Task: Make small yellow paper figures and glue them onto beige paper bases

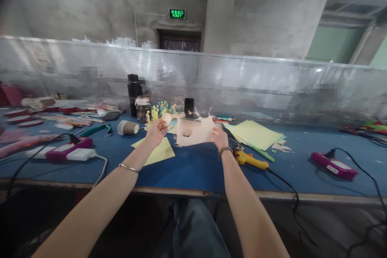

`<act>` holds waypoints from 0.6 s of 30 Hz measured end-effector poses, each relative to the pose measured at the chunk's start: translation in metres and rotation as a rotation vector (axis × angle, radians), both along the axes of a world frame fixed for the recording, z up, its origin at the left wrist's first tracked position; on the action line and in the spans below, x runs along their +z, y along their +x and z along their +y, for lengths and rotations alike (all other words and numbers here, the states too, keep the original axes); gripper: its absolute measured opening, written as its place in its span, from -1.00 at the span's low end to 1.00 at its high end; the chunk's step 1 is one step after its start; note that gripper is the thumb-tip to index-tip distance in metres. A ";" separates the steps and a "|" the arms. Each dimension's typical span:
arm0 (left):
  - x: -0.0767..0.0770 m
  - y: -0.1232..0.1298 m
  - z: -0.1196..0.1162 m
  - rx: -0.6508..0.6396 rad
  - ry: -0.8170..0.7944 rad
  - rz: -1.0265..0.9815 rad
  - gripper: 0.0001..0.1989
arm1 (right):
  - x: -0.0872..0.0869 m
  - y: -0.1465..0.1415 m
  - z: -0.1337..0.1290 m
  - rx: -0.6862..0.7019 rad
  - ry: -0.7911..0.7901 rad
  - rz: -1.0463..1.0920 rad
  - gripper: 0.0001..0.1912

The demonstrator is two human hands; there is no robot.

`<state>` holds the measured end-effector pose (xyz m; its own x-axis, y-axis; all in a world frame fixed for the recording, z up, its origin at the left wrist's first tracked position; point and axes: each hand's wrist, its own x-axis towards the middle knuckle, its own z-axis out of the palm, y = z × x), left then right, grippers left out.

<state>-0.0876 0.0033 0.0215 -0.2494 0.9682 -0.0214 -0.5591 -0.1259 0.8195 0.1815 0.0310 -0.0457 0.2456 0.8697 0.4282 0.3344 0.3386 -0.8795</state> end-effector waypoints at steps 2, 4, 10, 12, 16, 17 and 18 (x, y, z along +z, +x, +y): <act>-0.004 0.003 0.002 -0.001 0.001 0.026 -0.90 | -0.001 0.001 0.001 -0.026 -0.043 -0.053 -0.62; -0.010 0.005 0.004 -0.022 0.025 0.092 -0.82 | 0.000 0.000 -0.001 -0.035 -0.075 -0.103 -0.63; -0.028 0.010 0.008 -0.127 0.166 0.444 -0.80 | 0.010 -0.002 -0.009 -0.131 -0.060 -0.254 -0.66; -0.029 0.012 0.007 -0.120 0.184 0.494 -0.85 | 0.013 -0.001 -0.012 -0.219 -0.027 -0.325 -0.67; -0.029 0.013 0.007 -0.121 0.218 0.573 -0.94 | 0.019 -0.003 -0.017 -0.345 0.129 -0.340 -0.71; -0.029 0.013 0.007 -0.130 0.230 0.590 -0.94 | 0.020 -0.006 -0.019 -0.311 0.155 -0.319 -0.72; -0.029 0.013 0.007 -0.136 0.233 0.603 -0.95 | 0.021 -0.009 -0.021 -0.236 0.163 -0.298 -0.71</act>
<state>-0.0742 0.0106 -0.0077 -0.0270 0.9543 0.2977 -0.0340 -0.2985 0.9538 0.1725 0.0102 -0.0243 0.2750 0.7192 0.6381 0.6512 0.3490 -0.6739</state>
